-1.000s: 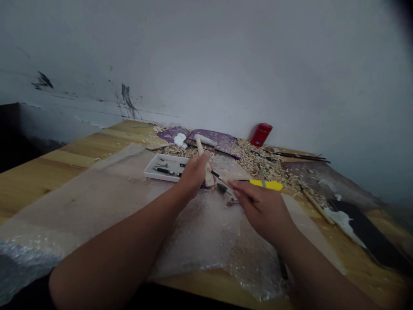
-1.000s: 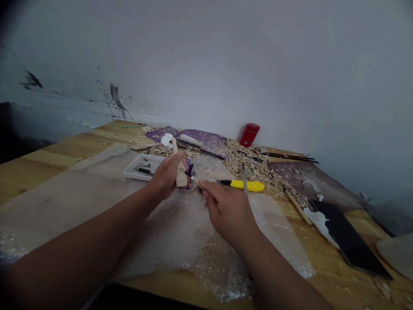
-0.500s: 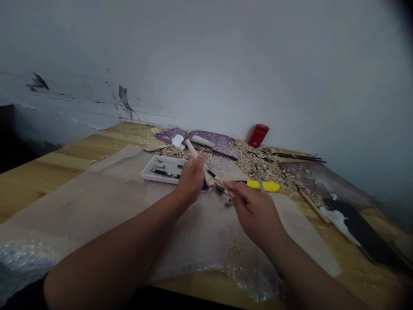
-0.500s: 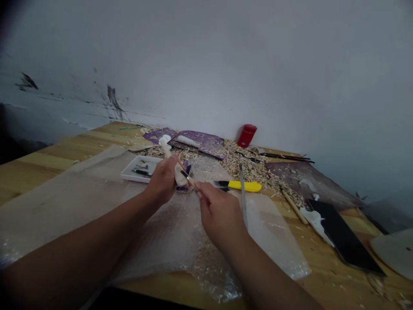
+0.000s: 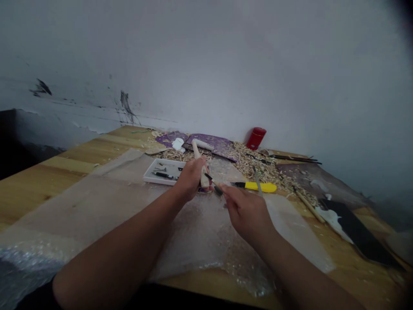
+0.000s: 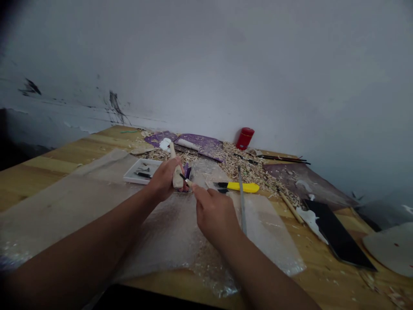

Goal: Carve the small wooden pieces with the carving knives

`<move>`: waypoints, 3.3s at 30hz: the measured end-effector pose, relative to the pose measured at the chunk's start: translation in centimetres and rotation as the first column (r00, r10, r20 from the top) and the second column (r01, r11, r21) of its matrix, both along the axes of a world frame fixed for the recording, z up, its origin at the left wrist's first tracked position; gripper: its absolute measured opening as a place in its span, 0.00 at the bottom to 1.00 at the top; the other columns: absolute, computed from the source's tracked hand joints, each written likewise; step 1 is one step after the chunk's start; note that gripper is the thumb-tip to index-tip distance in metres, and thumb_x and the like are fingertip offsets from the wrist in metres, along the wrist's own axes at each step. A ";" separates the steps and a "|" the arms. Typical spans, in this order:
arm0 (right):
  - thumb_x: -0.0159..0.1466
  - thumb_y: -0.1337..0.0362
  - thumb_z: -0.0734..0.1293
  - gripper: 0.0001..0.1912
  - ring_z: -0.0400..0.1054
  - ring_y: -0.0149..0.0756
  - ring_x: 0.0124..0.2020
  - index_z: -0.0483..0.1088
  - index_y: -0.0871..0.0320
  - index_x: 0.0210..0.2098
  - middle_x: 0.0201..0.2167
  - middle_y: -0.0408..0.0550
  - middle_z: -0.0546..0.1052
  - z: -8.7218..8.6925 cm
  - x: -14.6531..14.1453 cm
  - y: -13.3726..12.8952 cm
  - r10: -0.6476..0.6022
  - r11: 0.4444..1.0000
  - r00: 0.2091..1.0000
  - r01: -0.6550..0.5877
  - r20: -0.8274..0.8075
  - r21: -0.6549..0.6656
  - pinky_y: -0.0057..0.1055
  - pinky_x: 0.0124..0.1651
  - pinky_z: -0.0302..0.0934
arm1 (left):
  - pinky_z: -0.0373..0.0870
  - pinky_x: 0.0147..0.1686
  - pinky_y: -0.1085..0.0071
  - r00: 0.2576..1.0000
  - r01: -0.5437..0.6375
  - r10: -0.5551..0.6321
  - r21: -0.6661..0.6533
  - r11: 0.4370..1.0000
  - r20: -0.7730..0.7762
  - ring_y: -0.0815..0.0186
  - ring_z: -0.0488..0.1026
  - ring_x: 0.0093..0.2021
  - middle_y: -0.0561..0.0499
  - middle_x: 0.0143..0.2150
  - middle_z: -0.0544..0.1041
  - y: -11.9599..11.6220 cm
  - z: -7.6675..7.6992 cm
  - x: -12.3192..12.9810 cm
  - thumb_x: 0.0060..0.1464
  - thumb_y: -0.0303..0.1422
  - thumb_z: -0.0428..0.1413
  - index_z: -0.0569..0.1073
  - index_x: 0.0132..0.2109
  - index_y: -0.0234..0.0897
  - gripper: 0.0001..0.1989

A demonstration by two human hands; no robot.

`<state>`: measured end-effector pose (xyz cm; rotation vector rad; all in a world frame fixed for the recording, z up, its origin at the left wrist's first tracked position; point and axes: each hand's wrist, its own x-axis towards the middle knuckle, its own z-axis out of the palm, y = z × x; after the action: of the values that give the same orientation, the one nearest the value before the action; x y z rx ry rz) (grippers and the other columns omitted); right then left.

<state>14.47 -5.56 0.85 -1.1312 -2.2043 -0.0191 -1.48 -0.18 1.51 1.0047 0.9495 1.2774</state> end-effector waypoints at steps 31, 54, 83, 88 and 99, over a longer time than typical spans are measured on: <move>0.62 0.65 0.57 0.14 0.70 0.34 0.39 0.67 0.55 0.46 0.41 0.46 0.76 -0.1 1.9 1.3 -0.020 0.998 1.000 0.022 -0.023 0.066 0.30 0.40 0.64 | 0.69 0.18 0.69 0.990 -0.029 0.025 0.028 0.999 0.140 0.69 0.67 0.18 0.52 0.19 0.69 0.6 -0.8 0.1 0.51 0.46 0.47 0.64 0.28 0.35 0.17; 0.61 0.66 0.58 0.14 0.72 0.33 0.38 0.69 0.57 0.44 0.40 0.47 0.76 0.2 1.2 0.8 -0.050 0.998 0.990 0.046 -0.129 -0.034 0.28 0.39 0.65 | 0.64 0.16 0.79 0.975 -0.210 0.187 0.227 0.951 0.118 0.73 0.67 0.18 0.55 0.21 0.69 0.4 -1.3 0.8 0.49 0.44 0.51 0.65 0.31 0.35 0.15; 0.60 0.68 0.58 0.14 0.72 0.34 0.37 0.69 0.57 0.43 0.38 0.48 0.77 -0.4 0.1 0.2 -0.035 0.998 0.991 0.042 -0.131 0.055 0.29 0.39 0.66 | 0.58 0.09 0.78 0.948 -0.318 0.308 0.227 0.921 0.080 0.73 0.60 0.11 0.58 0.14 0.61 0.0 -1.0 0.9 0.47 0.44 0.51 0.61 0.26 0.36 0.15; 0.60 0.67 0.58 0.13 0.72 0.32 0.36 0.70 0.55 0.41 0.37 0.45 0.77 -0.3 0.1 0.5 -0.022 0.999 0.969 0.012 -0.245 -0.043 0.27 0.37 0.66 | 0.59 0.09 0.78 0.947 -0.320 0.305 0.216 0.923 0.098 0.74 0.59 0.11 0.60 0.14 0.59 0.2 -0.9 0.9 0.48 0.43 0.51 0.60 0.25 0.37 0.15; 0.60 0.67 0.59 0.12 0.72 0.33 0.33 0.71 0.56 0.40 0.35 0.46 0.77 -0.3 0.0 0.8 -0.045 0.990 0.954 0.003 -0.297 -0.139 0.27 0.33 0.67 | 0.59 0.09 0.77 0.958 -0.280 0.263 0.183 0.942 0.112 0.72 0.62 0.11 0.59 0.14 0.61 0.4 -1.0 0.8 0.48 0.44 0.49 0.60 0.26 0.37 0.15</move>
<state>14.48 -4.77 0.50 -1.1516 -1.9444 0.2805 -0.63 0.19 0.49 0.9842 0.9301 1.6601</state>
